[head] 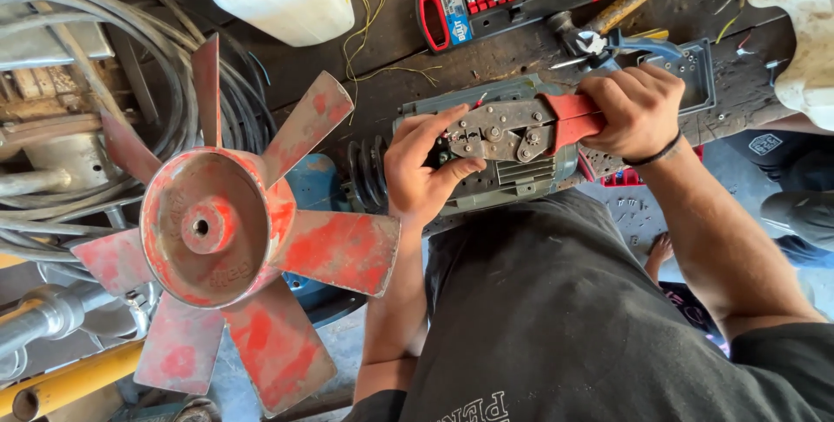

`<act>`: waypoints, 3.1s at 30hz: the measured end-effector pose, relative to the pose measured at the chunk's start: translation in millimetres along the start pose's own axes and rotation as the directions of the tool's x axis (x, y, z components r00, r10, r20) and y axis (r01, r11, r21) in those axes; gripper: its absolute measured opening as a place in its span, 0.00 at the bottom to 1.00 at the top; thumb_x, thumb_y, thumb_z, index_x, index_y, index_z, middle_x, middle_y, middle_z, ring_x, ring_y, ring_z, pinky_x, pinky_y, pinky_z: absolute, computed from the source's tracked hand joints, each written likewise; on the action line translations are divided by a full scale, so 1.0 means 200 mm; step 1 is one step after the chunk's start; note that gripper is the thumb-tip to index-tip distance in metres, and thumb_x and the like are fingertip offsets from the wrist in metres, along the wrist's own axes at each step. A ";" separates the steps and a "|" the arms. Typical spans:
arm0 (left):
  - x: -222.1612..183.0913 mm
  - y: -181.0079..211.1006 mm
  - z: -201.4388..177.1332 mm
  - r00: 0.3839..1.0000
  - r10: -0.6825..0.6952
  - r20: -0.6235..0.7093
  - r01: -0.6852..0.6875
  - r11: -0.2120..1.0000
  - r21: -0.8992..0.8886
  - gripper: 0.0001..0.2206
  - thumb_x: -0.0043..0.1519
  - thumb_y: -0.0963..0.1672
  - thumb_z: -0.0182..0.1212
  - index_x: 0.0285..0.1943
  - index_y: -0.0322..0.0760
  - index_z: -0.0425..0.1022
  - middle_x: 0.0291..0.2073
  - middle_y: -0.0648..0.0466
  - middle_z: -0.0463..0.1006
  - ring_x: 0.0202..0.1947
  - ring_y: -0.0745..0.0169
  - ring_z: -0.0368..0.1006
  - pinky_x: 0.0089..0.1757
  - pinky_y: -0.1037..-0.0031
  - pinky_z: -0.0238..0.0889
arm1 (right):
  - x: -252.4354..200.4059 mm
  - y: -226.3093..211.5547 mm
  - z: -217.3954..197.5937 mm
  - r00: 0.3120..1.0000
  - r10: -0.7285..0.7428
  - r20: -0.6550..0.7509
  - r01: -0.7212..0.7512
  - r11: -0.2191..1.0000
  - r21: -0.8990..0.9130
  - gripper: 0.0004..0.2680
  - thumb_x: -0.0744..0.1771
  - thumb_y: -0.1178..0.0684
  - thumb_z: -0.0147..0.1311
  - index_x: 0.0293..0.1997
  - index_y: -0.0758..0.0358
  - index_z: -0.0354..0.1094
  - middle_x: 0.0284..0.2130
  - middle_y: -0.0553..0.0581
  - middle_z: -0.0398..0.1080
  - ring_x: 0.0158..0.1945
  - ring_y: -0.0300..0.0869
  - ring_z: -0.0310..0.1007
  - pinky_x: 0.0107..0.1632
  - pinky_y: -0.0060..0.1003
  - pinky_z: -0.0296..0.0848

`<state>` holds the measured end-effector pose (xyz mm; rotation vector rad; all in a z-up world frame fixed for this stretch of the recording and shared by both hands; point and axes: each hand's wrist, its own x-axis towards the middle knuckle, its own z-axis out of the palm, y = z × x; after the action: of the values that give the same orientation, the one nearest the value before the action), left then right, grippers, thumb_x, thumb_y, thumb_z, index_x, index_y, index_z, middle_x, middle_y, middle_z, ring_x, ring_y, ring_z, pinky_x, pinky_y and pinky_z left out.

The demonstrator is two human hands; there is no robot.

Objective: The person is wiring an industrial electric motor, which involves stripping insulation from wires, crimping terminal connectors onto the wire ends, and using a screwdriver to secure the wires into the motor's terminal block.

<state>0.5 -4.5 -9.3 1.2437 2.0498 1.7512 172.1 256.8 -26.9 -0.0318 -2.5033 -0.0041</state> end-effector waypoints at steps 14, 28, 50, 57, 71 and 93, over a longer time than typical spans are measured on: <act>-0.01 0.01 -0.02 1.000 0.011 -0.018 -0.012 1.000 -0.019 0.28 0.53 0.46 0.79 0.61 0.35 0.75 0.56 0.52 0.80 0.55 0.60 0.77 0.58 0.70 0.74 | 0.03 -0.03 -0.08 0.988 0.007 -0.153 -0.018 0.997 -0.075 0.08 0.72 0.49 0.53 0.40 0.60 0.72 0.33 0.54 0.73 0.33 0.50 0.69 0.40 0.43 0.64; 0.02 -0.02 0.01 0.986 0.149 -0.076 -0.157 0.980 -0.120 0.24 0.58 0.48 0.75 0.61 0.33 0.79 0.54 0.45 0.82 0.50 0.49 0.80 0.51 0.61 0.72 | 0.04 -0.11 -0.10 0.990 0.129 -0.053 -0.134 0.984 -0.120 0.22 0.62 0.63 0.51 0.64 0.60 0.77 0.49 0.59 0.81 0.31 0.49 0.79 0.35 0.37 0.72; -0.05 0.46 0.35 0.970 0.131 0.203 -0.080 0.967 -0.244 0.40 0.58 0.45 0.74 0.75 0.22 0.56 0.69 0.30 0.65 0.69 0.27 0.63 0.64 0.46 0.58 | -0.35 -0.32 -0.43 0.727 0.531 0.436 -0.608 0.201 0.768 0.24 0.59 0.65 0.57 0.63 0.62 0.72 0.40 0.64 0.80 0.41 0.43 0.80 0.44 0.41 0.77; -0.01 0.44 0.41 0.940 -0.028 0.340 0.071 0.991 -0.116 0.20 0.59 0.48 0.71 0.56 0.35 0.75 0.39 0.54 0.85 0.37 0.57 0.83 0.43 0.70 0.76 | -0.23 -0.10 -0.70 0.629 0.236 0.741 -0.772 0.304 0.559 0.20 0.62 0.51 0.63 0.61 0.53 0.72 0.26 0.57 0.79 0.24 0.42 0.75 0.30 0.39 0.73; 0.07 0.52 0.45 0.920 -0.335 0.205 0.357 0.931 -0.081 0.13 0.59 0.47 0.70 0.39 0.33 0.74 0.22 0.40 0.79 0.31 0.33 0.80 0.27 0.55 0.70 | -0.24 -0.33 -0.50 0.875 0.374 0.308 -0.433 0.889 0.150 0.48 0.51 0.12 0.57 0.71 0.60 0.62 0.61 0.60 0.68 0.65 0.54 0.65 0.73 0.61 0.46; 0.02 0.22 0.10 0.964 0.206 -0.166 -0.064 0.790 0.610 0.15 0.60 0.44 0.72 0.56 0.45 0.80 0.57 0.53 0.74 0.53 0.49 0.72 0.52 0.59 0.71 | -0.27 -0.13 -0.19 0.936 0.280 0.213 -0.351 0.763 0.542 0.36 0.52 0.54 0.61 0.69 0.76 0.56 0.54 0.69 0.63 0.54 0.63 0.64 0.68 0.61 0.55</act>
<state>31.3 10.5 24.5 1.4230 2.8703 1.3708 238.0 229.9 -28.0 -0.2111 -2.4805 0.9218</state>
